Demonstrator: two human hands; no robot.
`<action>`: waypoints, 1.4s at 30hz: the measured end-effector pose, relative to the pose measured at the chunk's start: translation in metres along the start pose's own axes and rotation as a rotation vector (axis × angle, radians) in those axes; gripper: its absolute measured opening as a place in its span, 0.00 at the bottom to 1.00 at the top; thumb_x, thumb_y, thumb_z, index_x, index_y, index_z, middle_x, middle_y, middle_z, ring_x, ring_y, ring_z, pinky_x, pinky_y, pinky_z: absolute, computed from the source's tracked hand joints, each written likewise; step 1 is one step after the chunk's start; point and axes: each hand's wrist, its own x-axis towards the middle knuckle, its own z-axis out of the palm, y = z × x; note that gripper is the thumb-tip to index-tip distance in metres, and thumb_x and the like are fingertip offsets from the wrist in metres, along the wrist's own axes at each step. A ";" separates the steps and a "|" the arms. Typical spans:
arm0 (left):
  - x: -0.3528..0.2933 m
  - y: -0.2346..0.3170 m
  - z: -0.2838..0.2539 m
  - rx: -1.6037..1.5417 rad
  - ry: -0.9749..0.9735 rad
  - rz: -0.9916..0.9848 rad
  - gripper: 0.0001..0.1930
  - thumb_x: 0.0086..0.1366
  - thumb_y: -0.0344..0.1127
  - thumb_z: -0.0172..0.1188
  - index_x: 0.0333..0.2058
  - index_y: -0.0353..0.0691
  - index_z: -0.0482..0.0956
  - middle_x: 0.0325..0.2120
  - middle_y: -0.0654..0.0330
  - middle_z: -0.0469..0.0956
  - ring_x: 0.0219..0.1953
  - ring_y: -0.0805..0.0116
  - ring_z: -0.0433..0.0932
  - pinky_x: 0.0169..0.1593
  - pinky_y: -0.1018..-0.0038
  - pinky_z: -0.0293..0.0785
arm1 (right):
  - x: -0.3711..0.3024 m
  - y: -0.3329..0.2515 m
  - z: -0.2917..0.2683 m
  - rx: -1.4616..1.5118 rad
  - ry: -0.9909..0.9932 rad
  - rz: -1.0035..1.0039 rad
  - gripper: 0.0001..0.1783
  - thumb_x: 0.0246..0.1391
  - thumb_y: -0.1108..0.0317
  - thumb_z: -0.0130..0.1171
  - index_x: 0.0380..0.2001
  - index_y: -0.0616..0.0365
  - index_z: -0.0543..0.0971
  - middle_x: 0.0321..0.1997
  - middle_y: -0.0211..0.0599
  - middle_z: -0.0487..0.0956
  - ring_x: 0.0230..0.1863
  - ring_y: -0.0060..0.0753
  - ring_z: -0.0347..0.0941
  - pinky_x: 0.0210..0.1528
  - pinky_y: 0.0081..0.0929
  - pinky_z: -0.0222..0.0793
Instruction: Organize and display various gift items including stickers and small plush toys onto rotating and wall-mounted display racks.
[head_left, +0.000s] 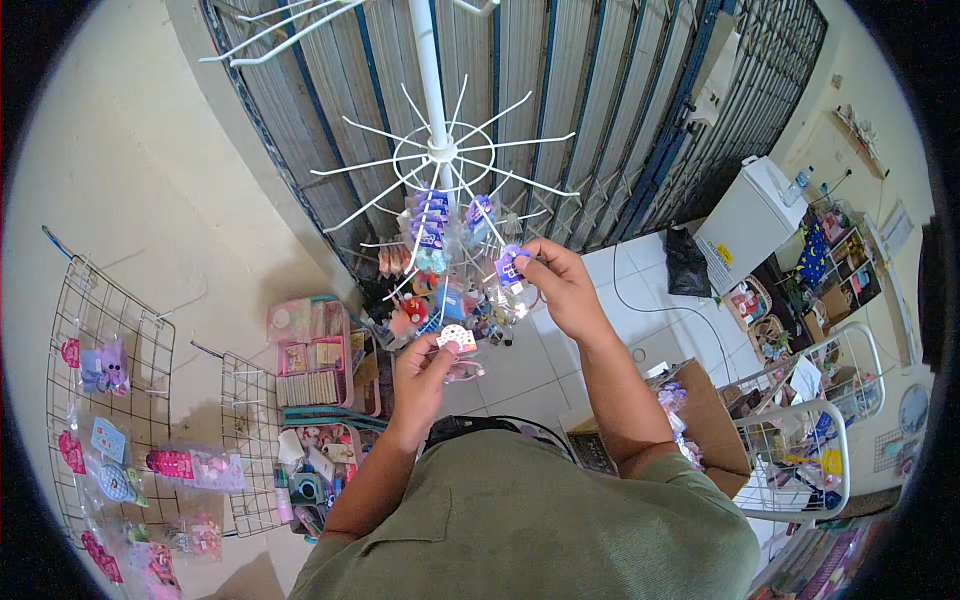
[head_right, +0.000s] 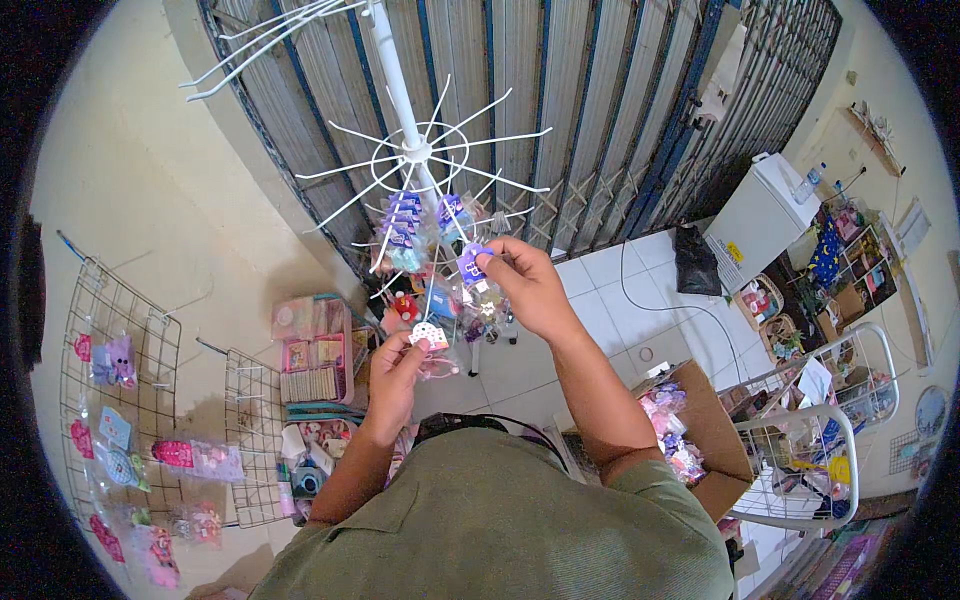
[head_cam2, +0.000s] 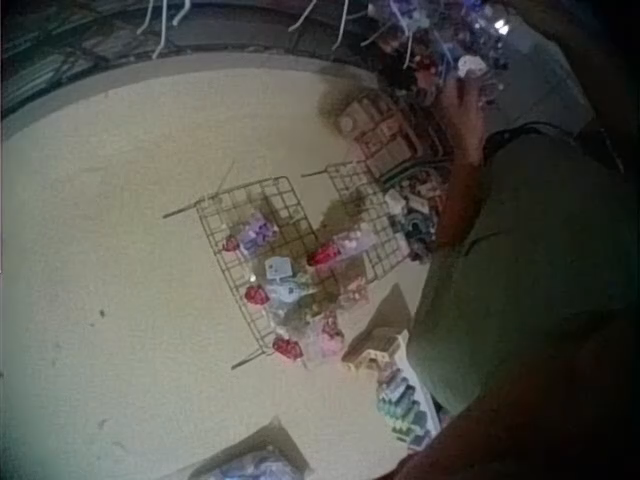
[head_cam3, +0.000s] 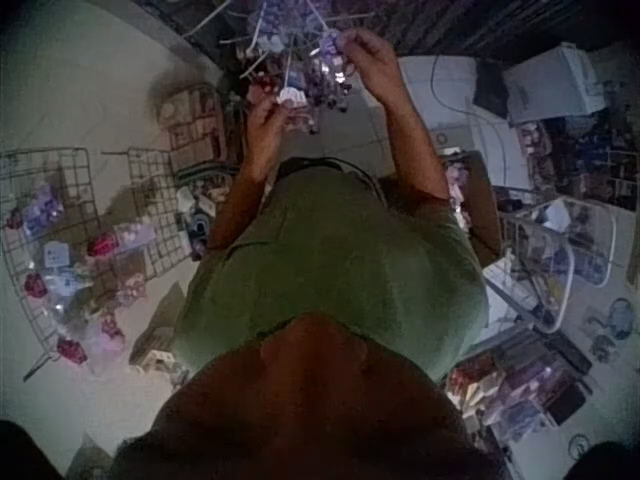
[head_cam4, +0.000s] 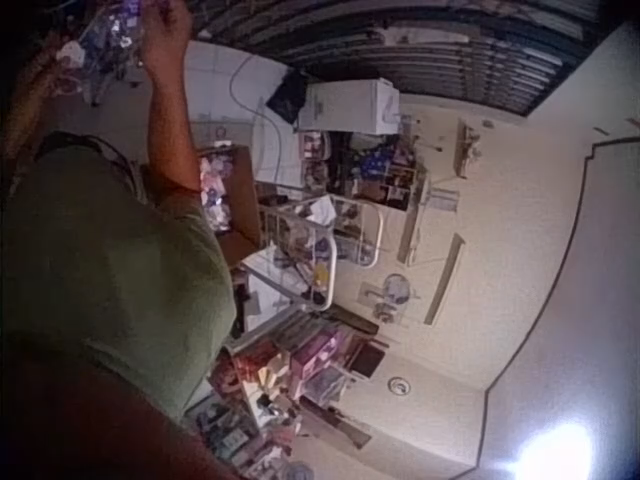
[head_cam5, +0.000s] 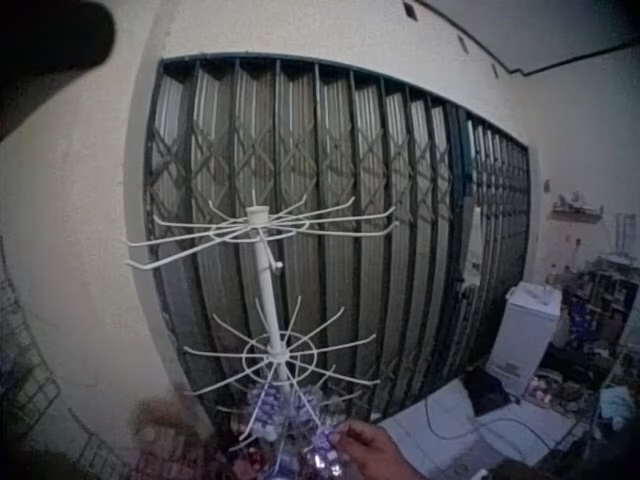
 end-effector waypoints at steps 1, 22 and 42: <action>0.001 0.000 0.000 0.001 -0.001 0.001 0.10 0.73 0.32 0.56 0.46 0.32 0.79 0.38 0.55 0.85 0.36 0.70 0.83 0.42 0.72 0.80 | 0.002 0.004 -0.001 -0.030 0.000 -0.013 0.06 0.66 0.68 0.57 0.37 0.59 0.80 0.31 0.19 0.78 0.33 0.10 0.67 0.35 0.15 0.61; 0.009 -0.004 -0.004 0.024 -0.018 0.035 0.10 0.73 0.31 0.56 0.47 0.33 0.79 0.40 0.55 0.84 0.39 0.67 0.84 0.42 0.72 0.81 | 0.002 0.050 0.012 -0.392 0.523 -0.355 0.15 0.61 0.71 0.63 0.50 0.59 0.76 0.41 0.28 0.77 0.44 0.20 0.71 0.49 0.23 0.67; 0.032 0.040 0.062 0.223 -0.118 0.302 0.07 0.69 0.28 0.63 0.42 0.32 0.82 0.34 0.65 0.82 0.35 0.82 0.76 0.38 0.82 0.71 | -0.041 -0.003 -0.002 0.071 0.159 -0.025 0.07 0.64 0.69 0.62 0.41 0.61 0.80 0.37 0.26 0.81 0.36 0.13 0.72 0.39 0.18 0.68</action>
